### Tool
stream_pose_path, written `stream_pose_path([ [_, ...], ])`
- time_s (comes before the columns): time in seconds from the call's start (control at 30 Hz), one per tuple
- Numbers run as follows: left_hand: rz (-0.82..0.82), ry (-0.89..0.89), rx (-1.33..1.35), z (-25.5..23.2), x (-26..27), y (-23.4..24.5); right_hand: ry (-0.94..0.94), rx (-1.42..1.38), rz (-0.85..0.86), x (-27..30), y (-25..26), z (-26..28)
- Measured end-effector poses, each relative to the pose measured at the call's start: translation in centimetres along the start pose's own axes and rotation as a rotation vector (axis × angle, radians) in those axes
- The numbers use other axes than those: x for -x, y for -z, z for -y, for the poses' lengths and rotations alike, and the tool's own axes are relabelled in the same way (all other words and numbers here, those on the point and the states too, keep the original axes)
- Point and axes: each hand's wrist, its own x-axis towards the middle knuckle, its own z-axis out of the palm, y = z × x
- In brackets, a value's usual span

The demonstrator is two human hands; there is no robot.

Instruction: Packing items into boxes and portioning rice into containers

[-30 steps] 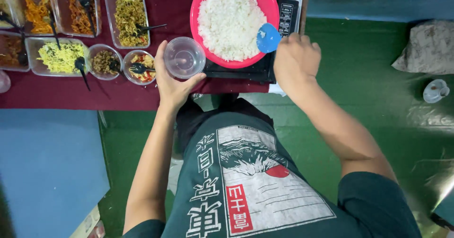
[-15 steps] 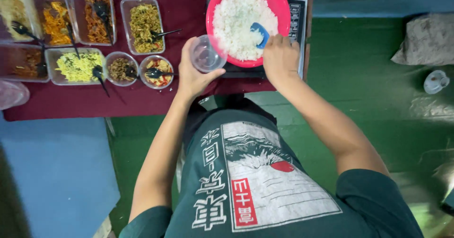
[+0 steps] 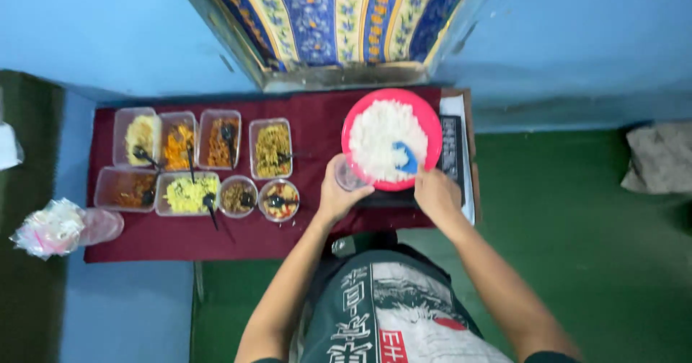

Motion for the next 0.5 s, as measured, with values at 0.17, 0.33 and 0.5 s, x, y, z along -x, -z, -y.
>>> stream_pose_path([
  [0.17,-0.108,0.013,0.09,-0.3,0.5,-1.9,-0.052,-0.022,0.092,0.0,2.4,0.7],
  [0.33,-0.196,0.065,0.124,-1.0,2.1,-3.6,-0.076,0.005,0.131,-0.9,2.7,-0.7],
  [0.5,-0.253,0.082,0.119,-0.5,3.6,-4.5,0.034,0.087,0.137,-0.6,4.0,-0.6],
])
